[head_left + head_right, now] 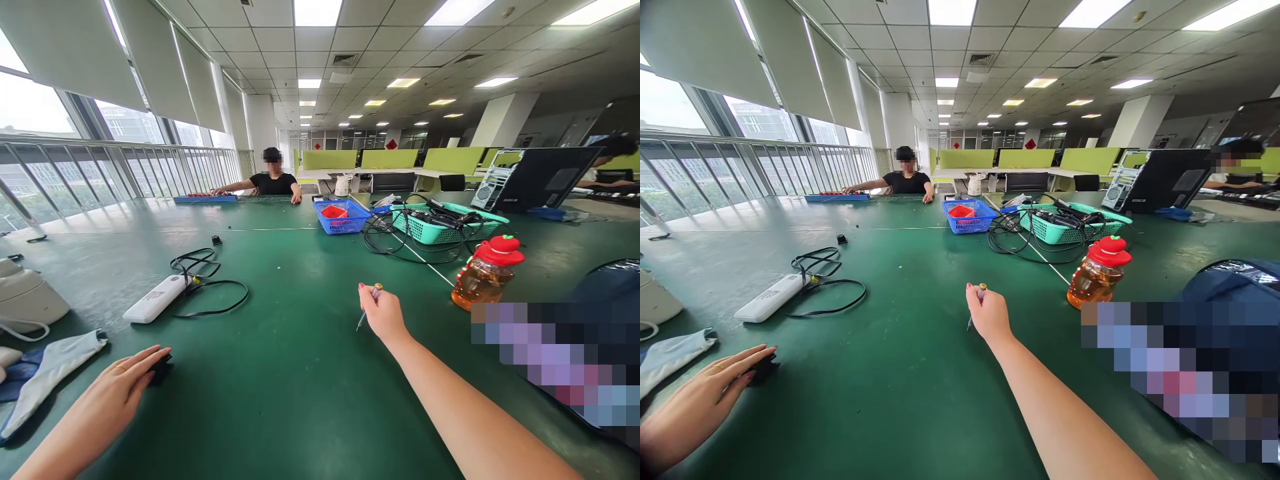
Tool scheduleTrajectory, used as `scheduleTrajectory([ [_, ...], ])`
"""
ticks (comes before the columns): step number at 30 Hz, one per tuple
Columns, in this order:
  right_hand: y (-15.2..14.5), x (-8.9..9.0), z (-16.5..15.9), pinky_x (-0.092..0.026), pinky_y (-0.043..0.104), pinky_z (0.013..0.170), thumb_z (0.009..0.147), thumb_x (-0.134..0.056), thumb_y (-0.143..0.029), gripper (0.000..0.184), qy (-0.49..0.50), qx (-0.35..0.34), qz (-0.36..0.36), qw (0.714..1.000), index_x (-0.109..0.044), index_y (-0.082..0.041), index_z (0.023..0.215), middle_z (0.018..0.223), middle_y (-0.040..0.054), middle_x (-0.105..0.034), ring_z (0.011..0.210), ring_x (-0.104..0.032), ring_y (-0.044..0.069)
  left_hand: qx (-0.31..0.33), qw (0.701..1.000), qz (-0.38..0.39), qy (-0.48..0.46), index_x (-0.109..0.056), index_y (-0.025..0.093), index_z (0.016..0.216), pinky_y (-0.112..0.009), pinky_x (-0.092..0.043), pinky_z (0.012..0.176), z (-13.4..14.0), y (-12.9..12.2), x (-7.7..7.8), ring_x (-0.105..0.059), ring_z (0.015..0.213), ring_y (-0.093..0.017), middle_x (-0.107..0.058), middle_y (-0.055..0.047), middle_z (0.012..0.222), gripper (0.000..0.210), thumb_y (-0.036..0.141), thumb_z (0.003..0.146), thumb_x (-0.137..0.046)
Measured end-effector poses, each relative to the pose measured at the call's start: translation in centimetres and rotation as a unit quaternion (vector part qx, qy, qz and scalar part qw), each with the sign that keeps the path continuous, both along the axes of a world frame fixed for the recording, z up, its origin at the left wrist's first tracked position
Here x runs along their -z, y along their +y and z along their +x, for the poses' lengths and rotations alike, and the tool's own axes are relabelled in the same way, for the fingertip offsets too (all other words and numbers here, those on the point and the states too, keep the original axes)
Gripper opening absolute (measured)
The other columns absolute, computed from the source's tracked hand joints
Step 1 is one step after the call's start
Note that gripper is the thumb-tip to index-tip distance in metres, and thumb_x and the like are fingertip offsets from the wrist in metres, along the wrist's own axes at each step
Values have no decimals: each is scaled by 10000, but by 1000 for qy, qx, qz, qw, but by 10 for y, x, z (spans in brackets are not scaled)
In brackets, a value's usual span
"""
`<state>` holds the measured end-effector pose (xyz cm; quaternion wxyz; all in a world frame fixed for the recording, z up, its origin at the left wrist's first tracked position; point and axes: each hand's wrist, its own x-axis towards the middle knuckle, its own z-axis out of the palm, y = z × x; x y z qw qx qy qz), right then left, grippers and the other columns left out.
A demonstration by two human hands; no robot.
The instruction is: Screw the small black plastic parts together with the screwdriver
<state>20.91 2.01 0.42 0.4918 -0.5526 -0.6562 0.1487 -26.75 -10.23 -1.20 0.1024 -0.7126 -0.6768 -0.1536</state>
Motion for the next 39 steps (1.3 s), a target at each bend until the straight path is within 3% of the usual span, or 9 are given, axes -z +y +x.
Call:
scheduleTrajectory([
  [5, 0, -1, 0, -273, 262, 454, 913, -360, -540, 535, -1, -4, 5, 1000, -347, -230, 477, 420, -19, -375, 421, -387, 127, 5, 999, -21, 26, -657, 250, 1247, -405, -529, 998, -1, 1, 4, -654, 1116, -260, -667, -44, 1273, 553, 421, 865, -297],
  [19, 0, -1, 0, -284, 266, 467, 923, -350, -523, 529, -2, -6, 3, 1000, -323, -231, 482, 431, -20, -372, 429, -384, 128, 11, 996, -18, 83, -681, 247, 1217, -430, -529, 996, -7, 2, 15, -648, 1118, -280, -647, -58, 1302, 543, 400, 871, -292],
  [27, 1, 0, 0, -290, 264, 477, 911, -343, -529, 522, 2, -4, -1, 1000, -327, -230, 483, 438, -17, -386, 440, -394, 128, -13, 999, -18, 38, -652, 295, 1252, -430, -516, 1009, -8, 2, 12, -666, 1073, -278, -635, -29, 1320, 527, 464, 854, -350],
  [39, 1, -1, 0, -300, 268, 483, 914, -331, -541, 529, -7, 0, -2, 1000, -334, -234, 483, 434, -17, -386, 437, -411, 133, -5, 999, -33, 10, -649, 261, 1258, -404, -562, 929, -3, 5, 9, -706, 949, -257, -632, -90, 1277, 538, 457, 880, -319],
])
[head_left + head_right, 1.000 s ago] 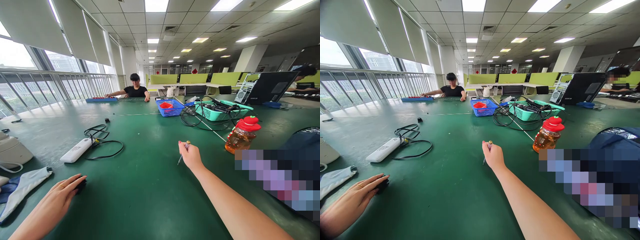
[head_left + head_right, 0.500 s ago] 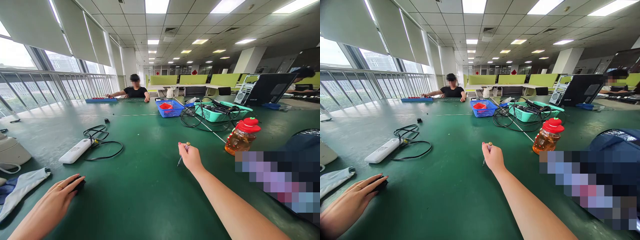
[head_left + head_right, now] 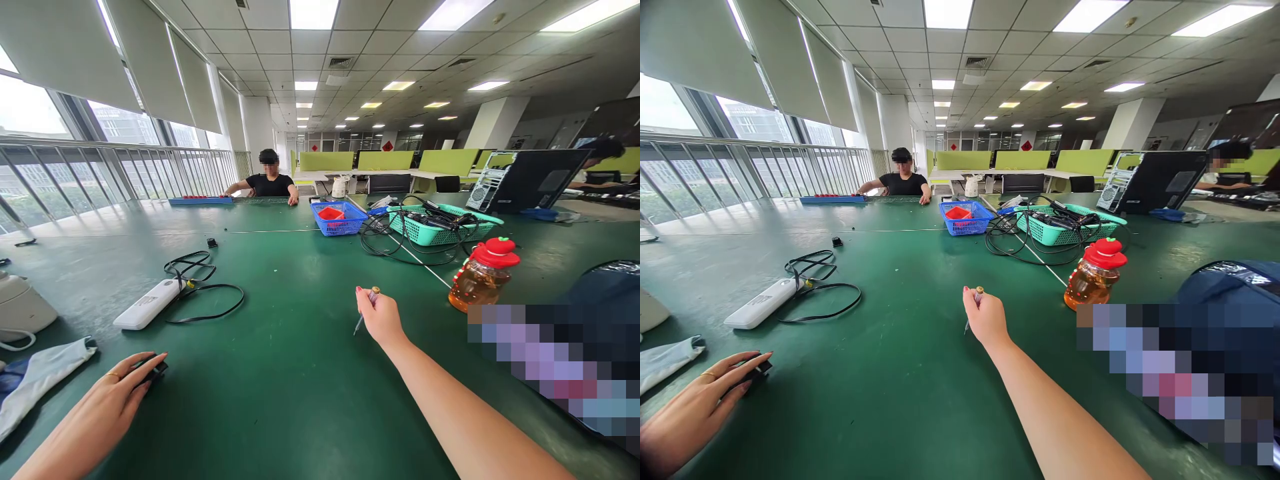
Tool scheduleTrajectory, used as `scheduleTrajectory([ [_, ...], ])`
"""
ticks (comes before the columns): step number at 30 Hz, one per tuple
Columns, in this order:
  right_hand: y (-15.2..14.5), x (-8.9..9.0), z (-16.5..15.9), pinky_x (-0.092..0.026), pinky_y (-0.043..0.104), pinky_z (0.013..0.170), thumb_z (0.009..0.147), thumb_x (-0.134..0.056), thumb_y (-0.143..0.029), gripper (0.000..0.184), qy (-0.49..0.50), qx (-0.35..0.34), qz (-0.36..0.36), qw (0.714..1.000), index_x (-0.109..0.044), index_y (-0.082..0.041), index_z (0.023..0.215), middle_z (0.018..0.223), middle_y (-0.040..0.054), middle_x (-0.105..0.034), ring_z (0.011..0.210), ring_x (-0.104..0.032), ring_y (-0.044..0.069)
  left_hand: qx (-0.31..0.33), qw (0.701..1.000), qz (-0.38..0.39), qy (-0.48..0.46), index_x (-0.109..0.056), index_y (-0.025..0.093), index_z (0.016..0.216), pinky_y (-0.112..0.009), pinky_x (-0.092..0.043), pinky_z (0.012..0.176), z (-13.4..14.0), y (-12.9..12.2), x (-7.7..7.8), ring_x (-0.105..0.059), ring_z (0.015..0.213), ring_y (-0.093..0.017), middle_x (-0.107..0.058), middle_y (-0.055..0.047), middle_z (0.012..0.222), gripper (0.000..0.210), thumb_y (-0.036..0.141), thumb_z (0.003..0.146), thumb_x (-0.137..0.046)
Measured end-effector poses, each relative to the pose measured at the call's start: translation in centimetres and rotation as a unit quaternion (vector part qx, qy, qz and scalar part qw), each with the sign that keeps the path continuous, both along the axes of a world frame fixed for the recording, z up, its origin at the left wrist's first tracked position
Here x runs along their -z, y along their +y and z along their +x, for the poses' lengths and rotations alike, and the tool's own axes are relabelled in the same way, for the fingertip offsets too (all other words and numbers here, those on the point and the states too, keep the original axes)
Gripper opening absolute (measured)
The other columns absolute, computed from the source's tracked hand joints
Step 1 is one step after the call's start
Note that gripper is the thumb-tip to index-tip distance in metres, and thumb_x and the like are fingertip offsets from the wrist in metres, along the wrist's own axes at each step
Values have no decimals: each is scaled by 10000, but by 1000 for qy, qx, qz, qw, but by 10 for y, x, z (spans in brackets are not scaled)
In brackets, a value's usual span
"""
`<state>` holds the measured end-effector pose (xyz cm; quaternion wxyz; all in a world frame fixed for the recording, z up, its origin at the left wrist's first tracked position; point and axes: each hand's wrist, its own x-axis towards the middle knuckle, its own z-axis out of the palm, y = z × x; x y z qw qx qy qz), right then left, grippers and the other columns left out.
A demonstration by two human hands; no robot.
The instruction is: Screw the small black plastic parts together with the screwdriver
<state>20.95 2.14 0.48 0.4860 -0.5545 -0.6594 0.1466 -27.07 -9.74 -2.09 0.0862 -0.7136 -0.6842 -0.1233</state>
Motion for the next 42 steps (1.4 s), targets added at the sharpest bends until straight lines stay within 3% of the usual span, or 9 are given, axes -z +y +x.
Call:
scheduleTrajectory([
  [16, 0, 1, 0, -274, 271, 472, 913, -343, -524, 518, 11, -7, -9, 1000, -326, -232, 485, 439, -20, -369, 437, -382, 127, -48, 998, -33, 2, -588, 225, 1312, -395, -524, 977, 13, -7, -3, -678, 1029, -248, -573, -56, 1365, 588, 445, 898, -233],
  [22, -1, 0, 0, -286, 272, 483, 905, -325, -543, 523, 4, -4, -8, 1000, -327, -235, 483, 440, -19, -373, 441, -387, 128, -43, 998, -3, -52, -491, 410, 1343, -437, -487, 1024, 10, -8, 3, -635, 1104, -248, -551, 46, 1371, 476, 489, 912, -306],
  [27, 0, -1, 0, -294, 269, 479, 905, -321, -543, 522, 0, -6, -2, 1000, -326, -236, 483, 435, -18, -370, 438, -392, 130, -57, 995, 12, -75, -312, 558, 1394, -483, -496, 990, 12, -8, 6, -637, 1084, -262, -527, 64, 1363, 482, 519, 914, -323],
  [32, 1, 1, 0, -289, 268, 476, 913, -337, -524, 521, 2, -2, 6, 1000, -333, -232, 482, 434, -18, -385, 435, -404, 128, -64, 995, 19, -71, -138, 623, 1417, -499, -491, 992, 22, -11, 1, -612, 1136, -267, -495, 66, 1382, 531, 527, 924, -311],
  [38, 0, 2, 0, -283, 269, 477, 918, -342, -503, 510, 8, -5, 1, 1000, -317, -232, 486, 438, -22, -362, 437, -380, 126, -53, 997, 20, -61, -191, 610, 1412, -478, -527, 957, 23, -14, 4, -633, 1118, -254, -541, 94, 1378, 509, 522, 927, -317],
  [42, -1, 1, -1, -275, 272, 474, 913, -340, -502, 506, 8, -4, -7, 1000, -309, -233, 485, 439, -23, -355, 436, -372, 125, -51, 997, 15, -58, -381, 464, 1408, -450, -538, 965, 23, -15, 4, -654, 1093, -252, -577, 56, 1368, 495, 501, 916, -340],
])
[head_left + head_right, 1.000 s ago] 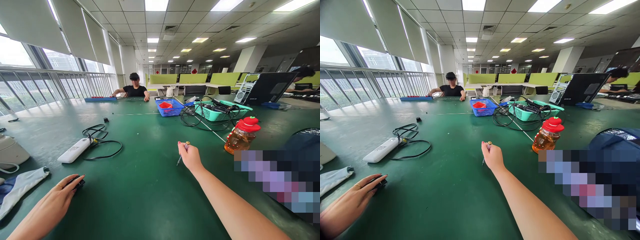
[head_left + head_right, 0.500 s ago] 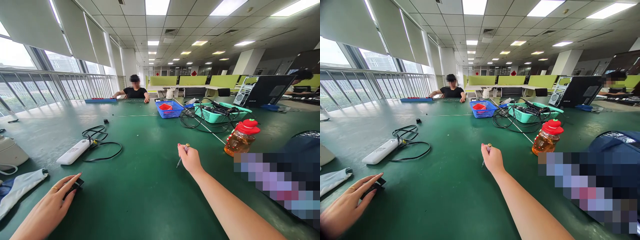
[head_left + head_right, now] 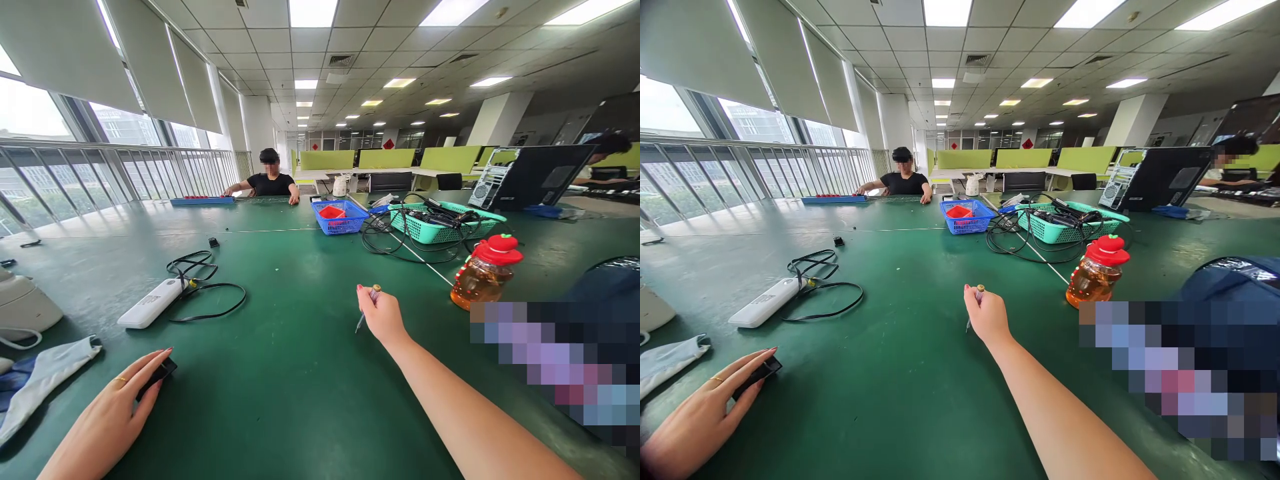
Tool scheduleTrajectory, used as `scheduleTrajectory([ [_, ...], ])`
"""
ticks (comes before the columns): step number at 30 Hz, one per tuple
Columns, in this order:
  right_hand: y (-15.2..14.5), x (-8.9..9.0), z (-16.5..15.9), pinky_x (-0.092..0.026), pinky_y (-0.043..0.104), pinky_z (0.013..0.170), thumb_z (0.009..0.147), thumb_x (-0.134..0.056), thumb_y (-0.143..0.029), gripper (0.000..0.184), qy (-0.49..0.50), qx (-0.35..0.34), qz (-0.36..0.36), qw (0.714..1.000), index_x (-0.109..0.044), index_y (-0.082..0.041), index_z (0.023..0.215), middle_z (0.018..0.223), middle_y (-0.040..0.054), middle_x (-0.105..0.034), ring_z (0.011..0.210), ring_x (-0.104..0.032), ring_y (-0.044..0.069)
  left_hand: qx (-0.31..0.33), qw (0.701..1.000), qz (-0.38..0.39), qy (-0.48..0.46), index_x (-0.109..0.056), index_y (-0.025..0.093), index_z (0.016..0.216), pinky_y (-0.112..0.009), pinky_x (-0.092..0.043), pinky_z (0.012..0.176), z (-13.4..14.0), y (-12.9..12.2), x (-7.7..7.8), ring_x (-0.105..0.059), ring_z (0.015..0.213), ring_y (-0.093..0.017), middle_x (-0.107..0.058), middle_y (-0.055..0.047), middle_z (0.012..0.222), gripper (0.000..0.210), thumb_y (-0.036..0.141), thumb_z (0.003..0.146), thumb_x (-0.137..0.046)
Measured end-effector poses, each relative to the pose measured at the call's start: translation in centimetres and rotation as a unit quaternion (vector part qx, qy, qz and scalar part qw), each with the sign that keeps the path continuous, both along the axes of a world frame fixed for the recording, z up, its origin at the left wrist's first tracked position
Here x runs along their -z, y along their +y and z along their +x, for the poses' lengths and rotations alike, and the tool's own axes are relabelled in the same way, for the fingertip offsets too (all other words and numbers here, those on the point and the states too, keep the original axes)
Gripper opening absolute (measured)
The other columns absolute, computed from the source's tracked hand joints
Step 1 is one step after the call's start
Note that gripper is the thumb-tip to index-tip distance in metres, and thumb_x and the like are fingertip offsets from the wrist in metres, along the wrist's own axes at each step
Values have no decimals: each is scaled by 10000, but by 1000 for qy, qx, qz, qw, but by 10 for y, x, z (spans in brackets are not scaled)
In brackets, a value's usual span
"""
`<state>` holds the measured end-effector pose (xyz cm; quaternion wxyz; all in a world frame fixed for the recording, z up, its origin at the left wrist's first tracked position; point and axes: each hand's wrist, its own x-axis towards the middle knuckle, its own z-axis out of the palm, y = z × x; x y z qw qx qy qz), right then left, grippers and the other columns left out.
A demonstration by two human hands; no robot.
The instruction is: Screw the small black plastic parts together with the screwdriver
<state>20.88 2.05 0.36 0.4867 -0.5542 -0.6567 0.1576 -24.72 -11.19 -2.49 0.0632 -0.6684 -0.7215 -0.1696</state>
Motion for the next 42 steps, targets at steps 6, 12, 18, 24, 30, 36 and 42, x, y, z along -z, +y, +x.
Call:
scheduleTrajectory([
  [6, -1, 0, -1, -276, 273, 467, 915, -339, -525, 522, -12, 6, 4, 1000, -327, -232, 484, 431, -23, -364, 426, -384, 126, 20, 1000, -22, 3, -526, 261, 1369, -432, -544, 970, 2, 1, -8, -637, 1149, -293, -603, -46, 1360, 559, 492, 891, -353],
  [12, -1, 1, -1, -292, 266, 460, 920, -344, -528, 529, -11, 9, 18, 1000, -331, -232, 482, 428, -20, -384, 427, -402, 128, -8, 1000, -14, -12, -540, 243, 1358, -456, -541, 973, 7, -2, -13, -630, 1165, -307, -630, -65, 1328, 544, 471, 893, -371],
  [18, -2, -1, -2, -291, 268, 451, 923, -348, -548, 547, -14, 5, 31, 999, -344, -232, 477, 416, -18, -390, 417, -413, 132, -24, 999, -16, -21, -569, 259, 1328, -453, -564, 926, 8, 0, -14, -665, 1100, -308, -693, -66, 1230, 534, 478, 867, -411],
  [24, -3, -1, -2, -275, 267, 460, 920, -352, -532, 533, -9, 2, 19, 1000, -329, -231, 480, 423, -23, -361, 420, -379, 127, -36, 999, -20, -12, -663, 223, 1209, -510, -551, 916, 12, -1, -23, -667, 1051, -346, -732, -116, 1090, 528, 529, 851, -422],
  [30, -5, -4, -4, -295, 272, 492, 924, -316, -509, 510, -42, -10, 21, 999, -281, -236, 495, 429, -23, -354, 427, -382, 133, 33, 998, -37, -46, -685, 300, 1152, -437, -553, 912, 46, 5, -46, -680, 1011, -302, -728, -51, 1113, 462, 556, 824, -486],
  [36, -12, -9, -9, -300, 281, 530, 940, -333, -406, 473, -105, -25, 77, 991, -192, -225, 527, 413, -31, -297, 432, -327, 132, 279, 957, -65, -56, -642, 304, 1188, -367, -488, 997, 154, 59, -72, -625, 1099, -227, -696, -22, 1188, 331, 398, 891, -530],
  [42, -21, -12, -13, -344, 293, 643, 946, -406, -322, 446, -180, -80, 182, 963, -336, -215, 519, 465, -32, -424, 474, -346, 121, 358, 929, -68, -58, -644, 221, 1135, -379, -473, 973, 235, 132, -49, -611, 1061, -234, -703, -61, 1143, 280, 173, 884, -532],
])
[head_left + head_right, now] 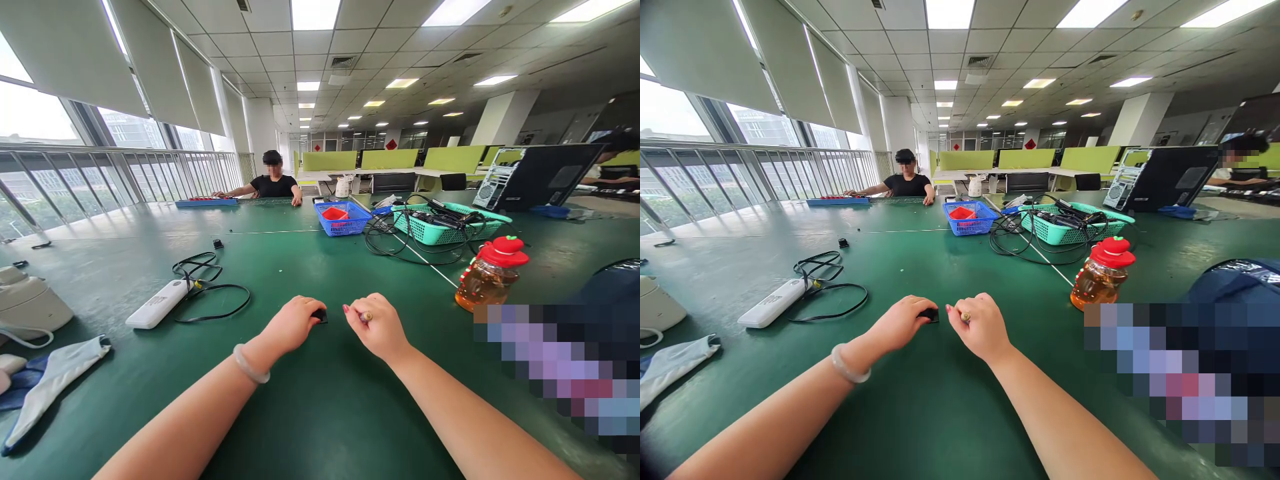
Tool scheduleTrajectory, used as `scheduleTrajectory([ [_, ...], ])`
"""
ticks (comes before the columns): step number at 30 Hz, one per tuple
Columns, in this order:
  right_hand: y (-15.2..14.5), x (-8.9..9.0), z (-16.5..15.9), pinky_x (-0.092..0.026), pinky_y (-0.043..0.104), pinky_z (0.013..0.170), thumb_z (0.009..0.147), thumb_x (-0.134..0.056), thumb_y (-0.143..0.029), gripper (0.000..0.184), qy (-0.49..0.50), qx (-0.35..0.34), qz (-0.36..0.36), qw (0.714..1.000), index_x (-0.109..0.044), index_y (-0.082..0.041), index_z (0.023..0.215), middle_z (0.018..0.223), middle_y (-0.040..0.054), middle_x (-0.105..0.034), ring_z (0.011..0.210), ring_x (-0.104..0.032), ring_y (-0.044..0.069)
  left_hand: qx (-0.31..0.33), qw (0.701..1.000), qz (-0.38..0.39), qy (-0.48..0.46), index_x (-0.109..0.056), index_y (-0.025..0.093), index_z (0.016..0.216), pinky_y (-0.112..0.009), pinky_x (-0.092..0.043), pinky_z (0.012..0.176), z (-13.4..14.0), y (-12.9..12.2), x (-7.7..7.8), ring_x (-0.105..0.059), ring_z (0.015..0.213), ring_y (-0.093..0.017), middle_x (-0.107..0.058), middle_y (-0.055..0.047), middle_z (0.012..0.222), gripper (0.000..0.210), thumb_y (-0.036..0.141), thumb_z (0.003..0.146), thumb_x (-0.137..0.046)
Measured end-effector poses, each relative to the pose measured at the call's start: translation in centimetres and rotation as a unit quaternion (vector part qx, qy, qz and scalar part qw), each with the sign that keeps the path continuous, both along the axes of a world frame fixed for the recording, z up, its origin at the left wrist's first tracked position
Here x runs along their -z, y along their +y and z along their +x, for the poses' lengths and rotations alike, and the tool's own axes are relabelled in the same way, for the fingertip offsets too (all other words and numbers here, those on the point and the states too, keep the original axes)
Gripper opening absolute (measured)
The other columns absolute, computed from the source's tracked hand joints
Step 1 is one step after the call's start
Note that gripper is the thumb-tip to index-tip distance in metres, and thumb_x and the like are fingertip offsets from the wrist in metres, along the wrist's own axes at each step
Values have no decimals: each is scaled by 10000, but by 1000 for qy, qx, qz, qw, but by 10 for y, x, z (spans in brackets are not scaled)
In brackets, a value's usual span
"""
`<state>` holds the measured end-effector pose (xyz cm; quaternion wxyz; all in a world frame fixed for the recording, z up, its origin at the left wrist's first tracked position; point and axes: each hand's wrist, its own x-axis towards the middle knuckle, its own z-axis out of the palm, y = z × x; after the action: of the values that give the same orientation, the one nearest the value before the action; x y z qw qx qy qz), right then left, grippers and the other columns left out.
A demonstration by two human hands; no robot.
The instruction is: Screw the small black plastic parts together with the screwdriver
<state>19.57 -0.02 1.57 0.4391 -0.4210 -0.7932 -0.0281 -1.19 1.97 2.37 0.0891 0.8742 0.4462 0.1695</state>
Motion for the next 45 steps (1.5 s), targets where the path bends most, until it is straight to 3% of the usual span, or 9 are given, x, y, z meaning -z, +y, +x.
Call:
scheduleTrajectory([
  [3, -2, 2, -2, -360, 297, 695, 951, -437, -312, 369, -16, -52, 39, 998, -506, -217, 601, 542, -20, -546, 534, -435, 123, -11, 1000, -6, -8, -649, 212, 1128, -380, -464, 980, 9, 16, 16, -612, 1066, -241, -705, -61, 1141, 286, 159, 869, -540],
  [8, -4, 7, -8, -367, 293, 710, 961, -460, -297, 346, -13, -88, 41, 995, -584, -214, 649, 598, -14, -599, 589, -481, 123, -50, 996, -39, -67, -629, 221, 1196, -363, -464, 1000, 4, 19, 29, -616, 1099, -233, -693, -60, 1185, 359, 178, 846, -564],
  [19, -6, 10, -10, -374, 297, 757, 964, -501, -348, 290, -48, -121, -49, 990, -621, -220, 733, 728, -6, -649, 669, -537, 126, -86, 986, -67, -128, -536, 228, 1319, -387, -473, 986, 0, 21, 38, -626, 1083, -241, -709, -61, 1141, 526, 212, 800, -620],
  [25, -11, 5, -14, -359, 321, 792, 933, -551, -308, 239, -118, -138, -46, 982, -623, -207, 728, 721, -1, -641, 666, -517, 132, -98, 985, -64, -124, -567, 216, 1284, -388, -481, 977, 0, 21, 37, -629, 1080, -251, -718, -58, 1133, 513, 204, 776, -637],
  [33, -20, 7, -24, -352, 363, 858, 840, -656, -217, 23, -199, -101, -55, 973, -654, -215, 818, 795, 4, -677, 711, -572, 151, -117, 983, -63, -130, -626, 204, 1207, -385, -479, 995, -2, 22, 37, -620, 1105, -253, -699, -81, 1164, 420, 192, 787, -627],
  [39, -28, 3, -29, -334, 419, 964, 848, -660, -357, 156, -190, -67, -63, 978, -677, -212, 901, 765, 18, -702, 717, -618, 176, -125, 985, -53, -109, -645, 205, 1197, -382, -472, 1001, -3, 22, 36, -594, 1113, -254, -687, -100, 1112, 381, 202, 818, -605],
  [45, -33, -2, -32, -320, 425, 986, 905, -554, -289, 145, -227, -42, -74, 970, -669, -203, 892, 722, 8, -673, 703, -610, 167, -136, 984, -56, -101, -607, 224, 1253, -376, -442, 1049, -3, 23, 39, -555, 1184, -242, -656, -95, 1190, 421, 194, 834, -586],
])
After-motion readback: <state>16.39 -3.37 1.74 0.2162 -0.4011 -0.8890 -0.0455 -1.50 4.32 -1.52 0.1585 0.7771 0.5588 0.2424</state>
